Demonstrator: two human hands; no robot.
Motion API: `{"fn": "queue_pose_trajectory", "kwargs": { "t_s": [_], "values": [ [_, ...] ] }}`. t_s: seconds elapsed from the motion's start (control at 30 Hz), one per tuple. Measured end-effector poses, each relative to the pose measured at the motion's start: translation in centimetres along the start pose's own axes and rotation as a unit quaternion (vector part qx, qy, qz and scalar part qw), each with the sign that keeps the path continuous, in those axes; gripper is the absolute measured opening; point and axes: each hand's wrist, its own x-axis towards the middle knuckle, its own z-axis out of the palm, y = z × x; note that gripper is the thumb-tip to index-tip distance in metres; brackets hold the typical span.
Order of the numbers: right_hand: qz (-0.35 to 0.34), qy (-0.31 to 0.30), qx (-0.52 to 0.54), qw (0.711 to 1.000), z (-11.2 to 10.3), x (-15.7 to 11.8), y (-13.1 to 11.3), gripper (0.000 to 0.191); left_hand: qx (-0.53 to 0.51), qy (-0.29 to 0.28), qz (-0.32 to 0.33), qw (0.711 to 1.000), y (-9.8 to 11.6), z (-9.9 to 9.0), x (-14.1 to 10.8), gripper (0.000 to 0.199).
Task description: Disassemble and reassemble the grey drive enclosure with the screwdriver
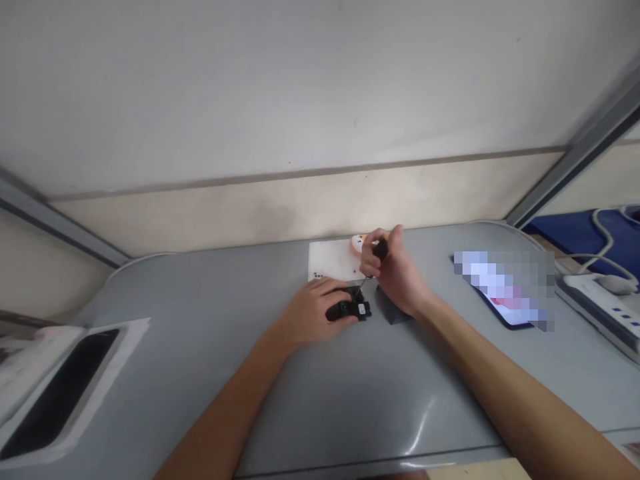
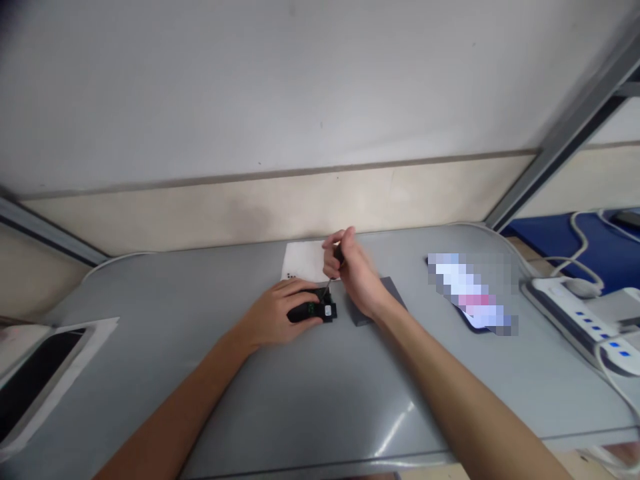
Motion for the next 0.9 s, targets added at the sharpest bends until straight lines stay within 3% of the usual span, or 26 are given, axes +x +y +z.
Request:
{"fn": "queue_pose_trajectory", "kwargs": {
  "t_s": [0.2, 0.4, 0.7, 0.9],
  "values": [
    [0.017, -0.015, 0.014, 1.0, 0.1, -0.3, -0.26, 0.031, -0.007, 0.0, 0.002, 1.0, 0.1, 0.07, 0.11, 0.019],
    [-0.001, 0.023, 0.026, 0.999, 0.1, -0.3, -0.03, 0.044, -0.007, -0.003, -0.002, 1.0, 0.08, 0.16, 0.08, 0.02],
    [-0.004, 0.02, 0.018, 1.0, -0.31, -0.1, -0.34, 0.029, -0.005, -0.003, 0.001, 1.0, 0.24, -0.06, 0.25, 0.019],
    [-0.034, 0.026, -0.006, 0.999, -0.27, -0.01, 0.31, 0.048, 0.001, -0.01, 0.003, 1.0, 0.25, -0.18, 0.25, 0.021]
  ]
}}
